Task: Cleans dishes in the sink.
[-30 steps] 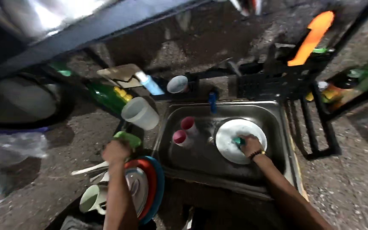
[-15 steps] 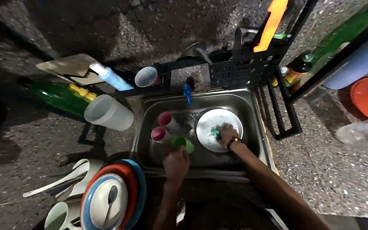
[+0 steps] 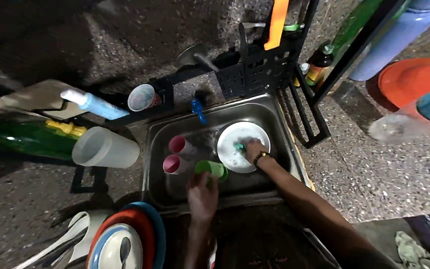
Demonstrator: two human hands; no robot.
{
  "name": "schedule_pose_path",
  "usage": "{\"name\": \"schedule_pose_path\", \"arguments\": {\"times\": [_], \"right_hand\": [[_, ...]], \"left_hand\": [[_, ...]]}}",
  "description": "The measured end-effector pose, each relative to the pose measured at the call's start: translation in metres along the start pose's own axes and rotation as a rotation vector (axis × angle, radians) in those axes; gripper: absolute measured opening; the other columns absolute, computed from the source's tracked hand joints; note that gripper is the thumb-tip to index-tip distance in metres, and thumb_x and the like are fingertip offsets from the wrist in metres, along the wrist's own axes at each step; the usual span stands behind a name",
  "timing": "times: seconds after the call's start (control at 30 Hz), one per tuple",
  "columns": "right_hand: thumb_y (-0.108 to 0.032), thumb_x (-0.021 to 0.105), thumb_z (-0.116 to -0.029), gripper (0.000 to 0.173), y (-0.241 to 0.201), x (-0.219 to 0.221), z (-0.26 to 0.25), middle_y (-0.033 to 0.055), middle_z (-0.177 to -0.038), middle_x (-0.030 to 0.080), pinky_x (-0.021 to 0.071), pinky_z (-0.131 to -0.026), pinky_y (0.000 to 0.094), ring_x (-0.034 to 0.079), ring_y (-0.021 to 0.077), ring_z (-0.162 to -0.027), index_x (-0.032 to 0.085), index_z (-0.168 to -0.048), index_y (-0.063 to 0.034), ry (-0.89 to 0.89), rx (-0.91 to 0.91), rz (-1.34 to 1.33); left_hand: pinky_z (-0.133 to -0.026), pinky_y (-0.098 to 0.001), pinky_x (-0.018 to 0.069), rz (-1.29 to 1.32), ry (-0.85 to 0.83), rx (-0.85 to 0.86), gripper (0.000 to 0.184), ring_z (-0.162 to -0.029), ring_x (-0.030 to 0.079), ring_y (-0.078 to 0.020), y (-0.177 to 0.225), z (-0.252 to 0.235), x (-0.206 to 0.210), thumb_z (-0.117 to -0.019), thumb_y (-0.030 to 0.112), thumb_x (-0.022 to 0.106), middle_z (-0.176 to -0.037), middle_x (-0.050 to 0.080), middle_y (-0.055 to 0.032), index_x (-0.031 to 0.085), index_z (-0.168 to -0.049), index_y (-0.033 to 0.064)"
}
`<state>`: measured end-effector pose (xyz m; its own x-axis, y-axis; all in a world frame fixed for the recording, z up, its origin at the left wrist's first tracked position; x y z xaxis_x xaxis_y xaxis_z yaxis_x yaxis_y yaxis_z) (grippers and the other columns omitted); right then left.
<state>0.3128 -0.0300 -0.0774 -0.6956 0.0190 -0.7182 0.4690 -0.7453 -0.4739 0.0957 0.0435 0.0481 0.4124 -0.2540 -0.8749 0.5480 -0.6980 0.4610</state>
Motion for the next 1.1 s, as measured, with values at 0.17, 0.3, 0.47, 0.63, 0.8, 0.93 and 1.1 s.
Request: {"name": "schedule_pose_path", "arguments": {"times": [0.17, 0.3, 0.47, 0.63, 0.8, 0.93, 1.1], "right_hand": [[-0.036, 0.053, -0.1045, 0.042, 0.016, -0.022, 0.003, 0.0244, -0.120, 0.069, 0.0474, -0.103, 0.0620, 0.065, 0.0409, -0.117, 0.068, -0.125, -0.0021, 0.134, 0.084, -0.410], [-0.035, 0.058, -0.1008, 0.039, -0.002, -0.045, 0.037, 0.0182, -0.109, 0.072, 0.0531, -0.096, 0.0539, 0.069, 0.0313, -0.107, 0.072, -0.113, -0.0012, 0.415, -0.165, -0.620], [-0.029, 0.056, -0.0994, 0.044, -0.032, -0.038, 0.043, 0.0214, -0.121, 0.067, 0.0494, -0.104, 0.0531, 0.063, 0.0347, -0.118, 0.060, -0.129, 0.0038, 0.487, -0.343, -0.564], [-0.029, 0.051, -0.1072, 0.040, -0.005, -0.032, -0.001, 0.0227, -0.119, 0.069, 0.0515, -0.099, 0.0562, 0.067, 0.0355, -0.111, 0.060, -0.137, -0.0041, 0.271, -0.049, -0.866], [-0.031, 0.044, -0.1054, 0.045, -0.047, -0.017, 0.039, 0.0128, -0.150, 0.056, 0.0409, -0.115, 0.0518, 0.055, 0.0303, -0.136, 0.061, -0.142, -0.0111, 0.350, -0.274, -0.518], [-0.036, 0.051, -0.1075, 0.041, -0.006, -0.023, 0.005, 0.0164, -0.115, 0.068, 0.0529, -0.094, 0.0440, 0.065, 0.0225, -0.104, 0.065, -0.124, -0.0008, 0.007, -0.003, -1.058], [-0.029, 0.047, -0.1085, 0.039, -0.015, -0.009, 0.021, 0.0189, -0.121, 0.071, 0.0513, -0.102, 0.0519, 0.067, 0.0299, -0.114, 0.064, -0.135, -0.0063, 0.502, 0.024, -1.077]], "left_hand": [[-0.084, -0.0437, 0.0573, 0.318, -0.026, -0.116, 0.038, -0.091, 0.069, -0.0286, 0.007, -0.025, 0.015, -0.1060, 0.017, 0.055, -0.104, 0.068, -0.0256, 0.055, -0.130, -0.0128], [-0.094, -0.0508, 0.0560, 0.362, -0.105, -0.148, 0.049, -0.103, 0.071, -0.0364, 0.014, -0.046, 0.064, -0.1085, 0.020, 0.049, -0.114, 0.068, -0.0305, 0.043, -0.146, -0.0120], [-0.094, -0.0338, 0.0554, 0.588, -0.183, 0.004, 0.027, -0.101, 0.069, -0.0172, 0.049, -0.052, 0.099, -0.0956, -0.002, 0.055, -0.107, 0.072, -0.0191, 0.065, -0.119, -0.0108], [-0.098, -0.0377, 0.0543, 0.575, -0.178, 0.082, 0.031, -0.105, 0.070, -0.0232, 0.046, -0.054, 0.110, -0.1047, 0.006, 0.051, -0.111, 0.071, -0.0247, 0.063, -0.126, -0.0126], [-0.095, -0.0374, 0.0538, 0.539, -0.170, -0.037, 0.024, -0.100, 0.068, -0.0225, 0.033, -0.065, 0.110, -0.0950, 0.000, 0.061, -0.104, 0.071, -0.0229, 0.065, -0.114, -0.0136], [-0.086, -0.0294, 0.0571, 0.677, -0.097, 0.131, 0.020, -0.089, 0.070, -0.0107, 0.037, -0.061, 0.116, -0.0999, 0.009, 0.061, -0.095, 0.074, -0.0143, 0.072, -0.105, -0.0076], [-0.103, -0.0404, 0.0516, 1.043, 0.135, -0.233, 0.055, -0.121, 0.059, -0.0262, 0.026, -0.097, 0.150, -0.0972, 0.014, 0.068, -0.135, 0.056, -0.0246, 0.044, -0.142, -0.0071]]}}
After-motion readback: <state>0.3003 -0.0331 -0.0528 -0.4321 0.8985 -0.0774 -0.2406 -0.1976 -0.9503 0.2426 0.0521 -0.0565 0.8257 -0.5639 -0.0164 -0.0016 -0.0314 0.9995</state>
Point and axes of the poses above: each hand's wrist, its own z-axis away from the middle knuckle, its own x-axis out of the palm, y = z × x, the point moved 6 cm from there along -z, towards the middle knuckle
